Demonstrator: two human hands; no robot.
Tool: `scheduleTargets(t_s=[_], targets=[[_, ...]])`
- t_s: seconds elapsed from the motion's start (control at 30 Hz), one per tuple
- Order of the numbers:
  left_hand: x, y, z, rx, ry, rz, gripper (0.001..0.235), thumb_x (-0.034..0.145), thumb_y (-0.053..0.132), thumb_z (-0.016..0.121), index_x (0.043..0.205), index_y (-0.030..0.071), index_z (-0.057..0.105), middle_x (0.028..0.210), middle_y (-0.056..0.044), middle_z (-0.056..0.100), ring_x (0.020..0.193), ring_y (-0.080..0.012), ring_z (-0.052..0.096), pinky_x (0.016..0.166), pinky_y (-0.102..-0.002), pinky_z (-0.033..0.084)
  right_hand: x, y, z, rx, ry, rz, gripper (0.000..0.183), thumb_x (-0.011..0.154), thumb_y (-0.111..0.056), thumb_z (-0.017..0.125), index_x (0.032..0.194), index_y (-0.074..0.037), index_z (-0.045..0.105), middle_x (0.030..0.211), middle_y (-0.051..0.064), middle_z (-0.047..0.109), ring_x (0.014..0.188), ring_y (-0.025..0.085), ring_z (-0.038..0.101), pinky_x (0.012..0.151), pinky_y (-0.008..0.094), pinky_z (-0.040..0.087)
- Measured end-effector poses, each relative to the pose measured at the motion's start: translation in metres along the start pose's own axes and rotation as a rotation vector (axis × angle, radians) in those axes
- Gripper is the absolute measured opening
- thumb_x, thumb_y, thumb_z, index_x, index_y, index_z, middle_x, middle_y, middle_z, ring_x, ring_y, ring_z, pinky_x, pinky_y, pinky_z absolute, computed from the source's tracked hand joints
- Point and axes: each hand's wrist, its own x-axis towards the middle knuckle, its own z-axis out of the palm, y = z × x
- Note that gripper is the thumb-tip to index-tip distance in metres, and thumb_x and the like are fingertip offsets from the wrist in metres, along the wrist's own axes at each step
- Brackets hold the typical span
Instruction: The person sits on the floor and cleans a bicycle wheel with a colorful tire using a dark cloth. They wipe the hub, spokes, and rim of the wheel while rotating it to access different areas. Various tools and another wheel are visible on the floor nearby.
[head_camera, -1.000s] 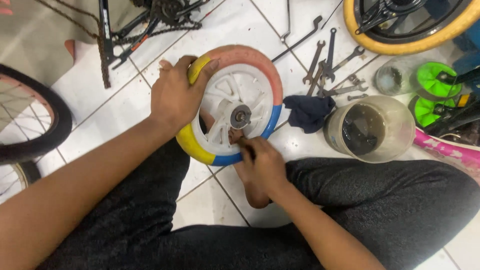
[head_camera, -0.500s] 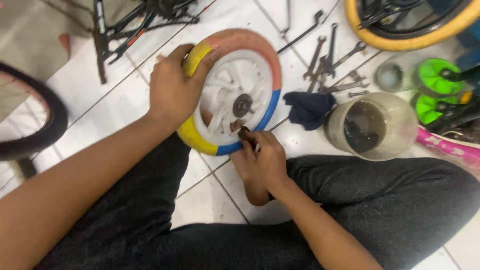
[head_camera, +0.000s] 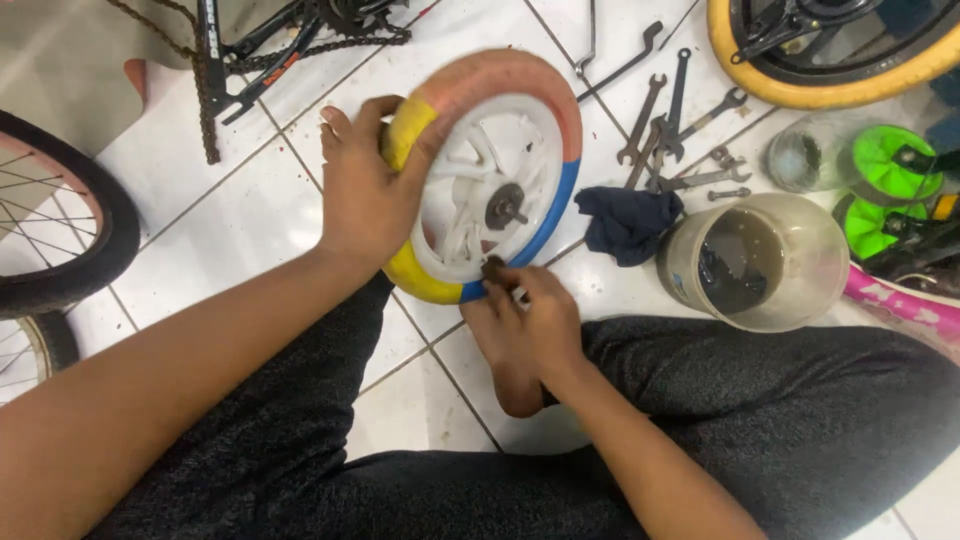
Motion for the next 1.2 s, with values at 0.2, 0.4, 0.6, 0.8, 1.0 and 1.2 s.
scheduleTargets(t_s=[0.2,0.4,0.6,0.8,1.0,1.2], targets=[[0.001,-0.003,-0.001,-0.045,-0.015,-0.035,0.048,0.102,0.041,0.062,0.127,0.001,0.056,0.099,-0.017,0.066,0.105,-0.0362,0.059,0.091,-0.049,0.049,0.019,0.021,-0.019,0.111,0.173,0.093,0.018,0.09,-0.015,0.074,0.102,-0.002,0.071,0.086,0.008,0.074,0.071,0.019,0.067,0.063,0.03,0.051],[-0.003,0.003,0.001,-0.189,-0.051,-0.277,0.062,0.104,0.052,0.055,0.13,-0.004,0.056,0.107,-0.031,0.065,0.129,-0.0651,0.042,0.105,-0.079,0.022,0.017,0.03,-0.014,-0.184,0.17,0.009,0.014,0.09,-0.022,0.081,0.095,-0.012,0.073,0.082,0.005,0.072,0.082,0.024,0.071,0.066,0.034,0.058],[-0.005,-0.033,0.027,-0.003,0.029,0.002,0.058,0.104,0.043,0.059,0.119,-0.012,0.059,0.117,-0.034,0.051,0.122,-0.0473,0.044,0.104,-0.055,0.036,0.011,0.037,-0.001,0.518,0.035,0.427,0.021,0.096,-0.021,0.068,0.097,-0.001,0.072,0.071,0.004,0.062,0.062,0.012,0.054,0.059,0.025,0.05],[-0.007,-0.034,0.022,-0.063,0.003,0.051,0.05,0.105,0.036,0.061,0.119,-0.012,0.055,0.111,-0.026,0.056,0.089,-0.0289,0.061,0.082,-0.039,0.053,0.018,0.034,-0.024,-0.215,0.151,0.145,0.017,0.085,-0.018,0.077,0.094,-0.006,0.069,0.08,0.004,0.072,0.069,0.022,0.067,0.067,0.034,0.051],[-0.001,-0.026,0.018,-0.056,-0.072,-0.093,0.062,0.105,0.051,0.05,0.119,-0.009,0.058,0.116,-0.027,0.058,0.118,-0.0379,0.051,0.103,-0.05,0.04,-0.006,0.006,0.0,0.164,-0.181,0.278,0.015,0.093,-0.016,0.068,0.1,-0.004,0.064,0.08,0.007,0.072,0.061,0.018,0.066,0.06,0.029,0.054],[-0.001,0.003,0.012,-0.153,-0.002,-0.178,0.055,0.11,0.04,0.053,0.129,-0.011,0.05,0.129,-0.041,0.041,0.137,-0.0593,0.033,0.113,-0.069,0.02,0.022,0.024,-0.025,0.068,0.102,0.274,0.018,0.098,-0.022,0.07,0.095,-0.005,0.066,0.082,0.018,0.074,0.08,0.032,0.073,0.068,0.044,0.055]])
